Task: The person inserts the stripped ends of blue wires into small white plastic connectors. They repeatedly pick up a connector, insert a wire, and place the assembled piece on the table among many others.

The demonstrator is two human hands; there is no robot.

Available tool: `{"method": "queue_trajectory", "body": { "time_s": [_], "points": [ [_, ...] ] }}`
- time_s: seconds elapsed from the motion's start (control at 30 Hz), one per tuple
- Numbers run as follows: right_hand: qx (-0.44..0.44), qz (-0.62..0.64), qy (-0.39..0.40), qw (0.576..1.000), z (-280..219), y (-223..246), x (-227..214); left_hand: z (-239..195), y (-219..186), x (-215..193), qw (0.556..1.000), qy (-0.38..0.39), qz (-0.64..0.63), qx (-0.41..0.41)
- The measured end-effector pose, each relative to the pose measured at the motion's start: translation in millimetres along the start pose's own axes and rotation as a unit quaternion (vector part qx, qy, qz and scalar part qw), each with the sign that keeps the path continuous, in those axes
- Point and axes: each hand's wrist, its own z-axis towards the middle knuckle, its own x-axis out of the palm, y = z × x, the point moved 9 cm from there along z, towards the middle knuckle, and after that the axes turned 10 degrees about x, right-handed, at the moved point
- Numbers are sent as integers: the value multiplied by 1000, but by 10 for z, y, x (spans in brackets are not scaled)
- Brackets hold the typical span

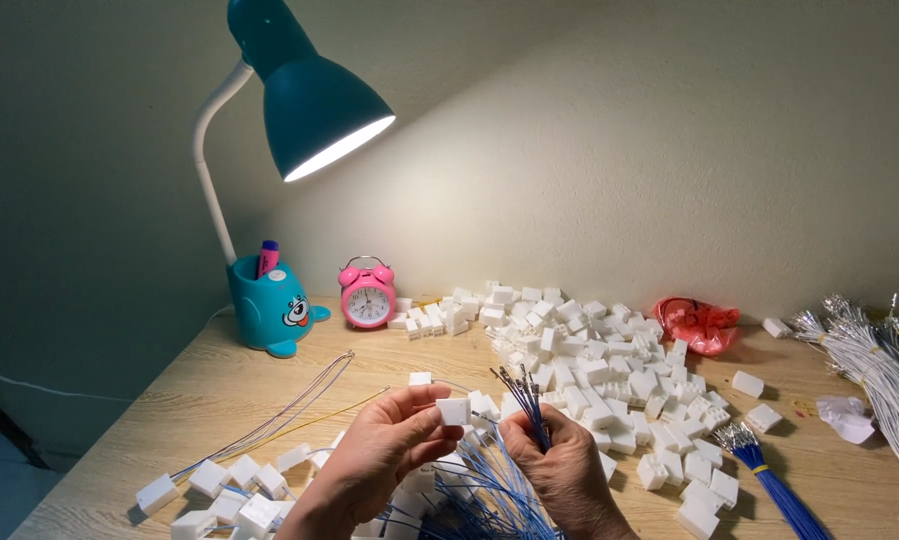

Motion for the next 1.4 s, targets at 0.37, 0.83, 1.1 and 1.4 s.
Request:
{"method": "queue_trajectory", "body": {
  "time_s": [0.37, 0.83, 1.1, 1.4],
  "points": [
    [-4, -8, 18, 1000, -18, 21, 38, -30, 21, 62, 999, 12, 34, -9],
    [-23, -1, 36, 999, -36, 26, 77, -1, 25, 88, 993, 22, 115, 32],
    [13, 13, 41, 999, -49, -29, 107, -1, 98, 114, 994, 19, 106, 24],
    [21, 140, 158, 977, 111, -271, 308, -142, -302, 36, 964, -2, 263, 34]
  ]
}}
